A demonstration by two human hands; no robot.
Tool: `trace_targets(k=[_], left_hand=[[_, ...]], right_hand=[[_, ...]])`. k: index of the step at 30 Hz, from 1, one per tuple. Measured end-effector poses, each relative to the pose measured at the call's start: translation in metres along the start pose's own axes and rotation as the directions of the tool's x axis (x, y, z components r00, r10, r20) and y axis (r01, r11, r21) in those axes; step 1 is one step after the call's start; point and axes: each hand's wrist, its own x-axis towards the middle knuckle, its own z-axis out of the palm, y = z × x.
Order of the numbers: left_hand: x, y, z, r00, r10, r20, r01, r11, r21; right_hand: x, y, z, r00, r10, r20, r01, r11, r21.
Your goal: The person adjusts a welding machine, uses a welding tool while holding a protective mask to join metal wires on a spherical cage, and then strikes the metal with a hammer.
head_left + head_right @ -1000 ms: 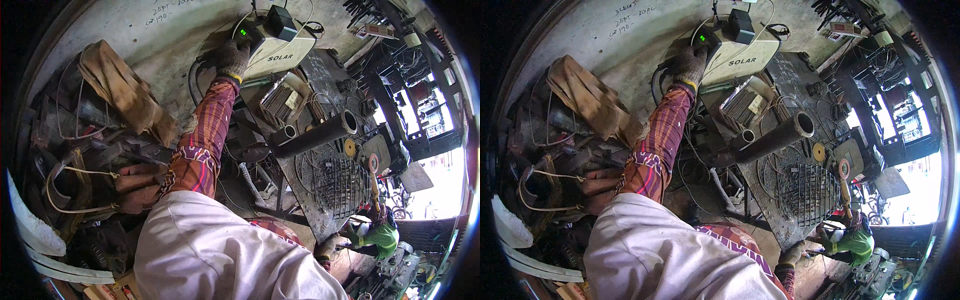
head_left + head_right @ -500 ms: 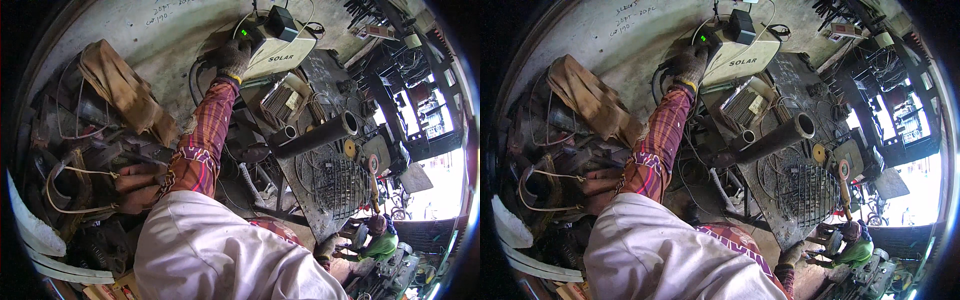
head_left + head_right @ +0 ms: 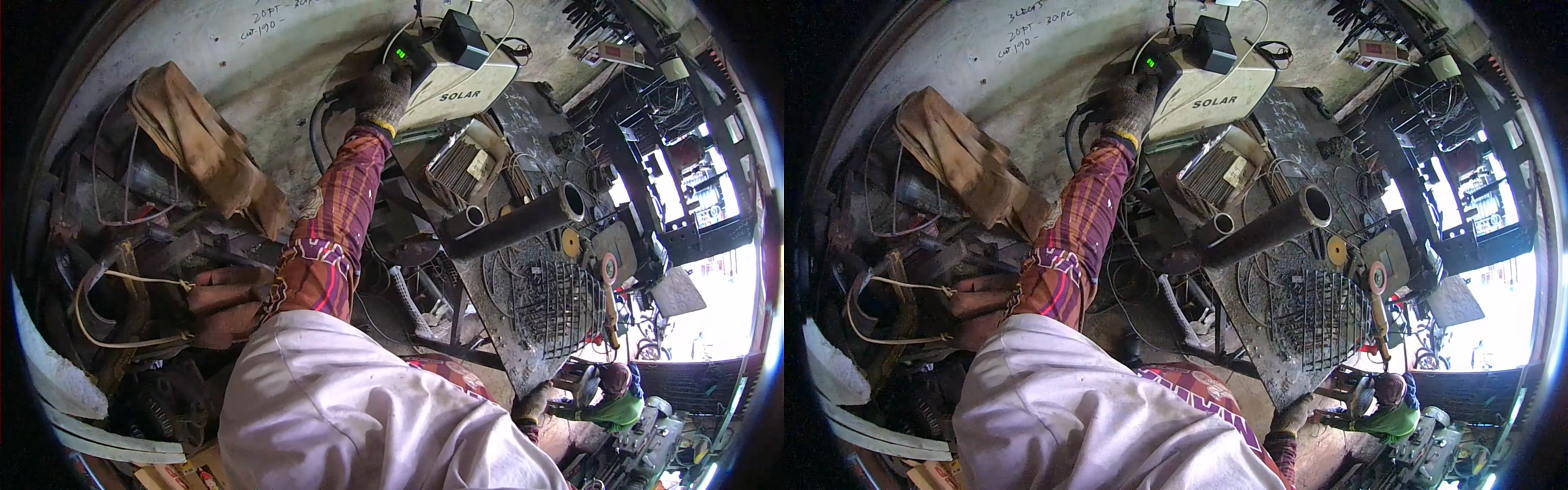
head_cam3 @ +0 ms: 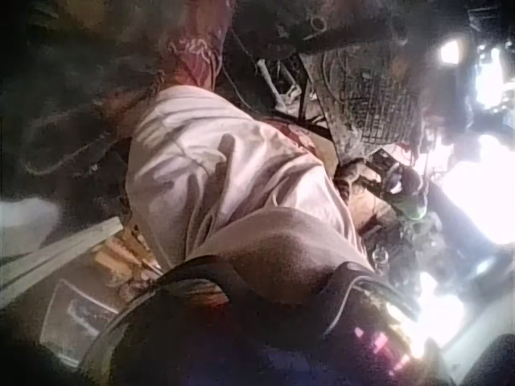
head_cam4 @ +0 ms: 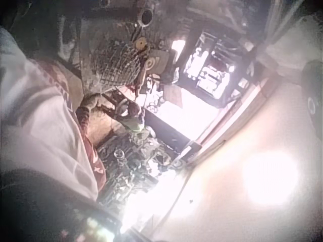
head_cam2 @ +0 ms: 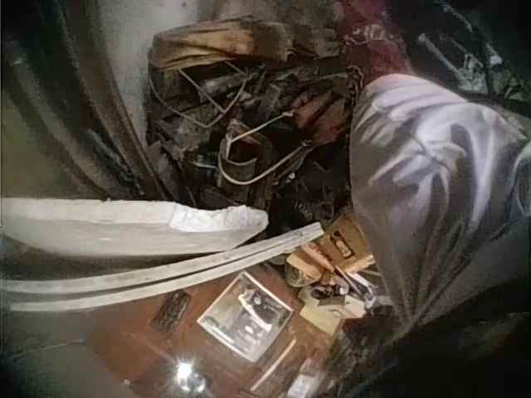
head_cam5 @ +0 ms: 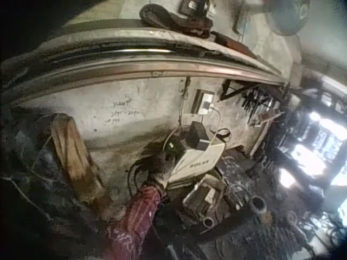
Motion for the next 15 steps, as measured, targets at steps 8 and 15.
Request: trace_targets(k=[8,15], left_hand=[[0.004,-0.003,-0.001,0.991,-0.058,0.123,0.051,0.997,0.059],[0.005,-0.009,0.002,0.998,-0.026,0.051,0.024,0.999,0.024]], right_hand=[[-0.001,0.0,0.003,1.0,0.006,-0.003,-0.006,1.0,0.026],[-0.003,0.001,0.001,1.0,0.01,-0.007,-0.01,0.999,0.045]])
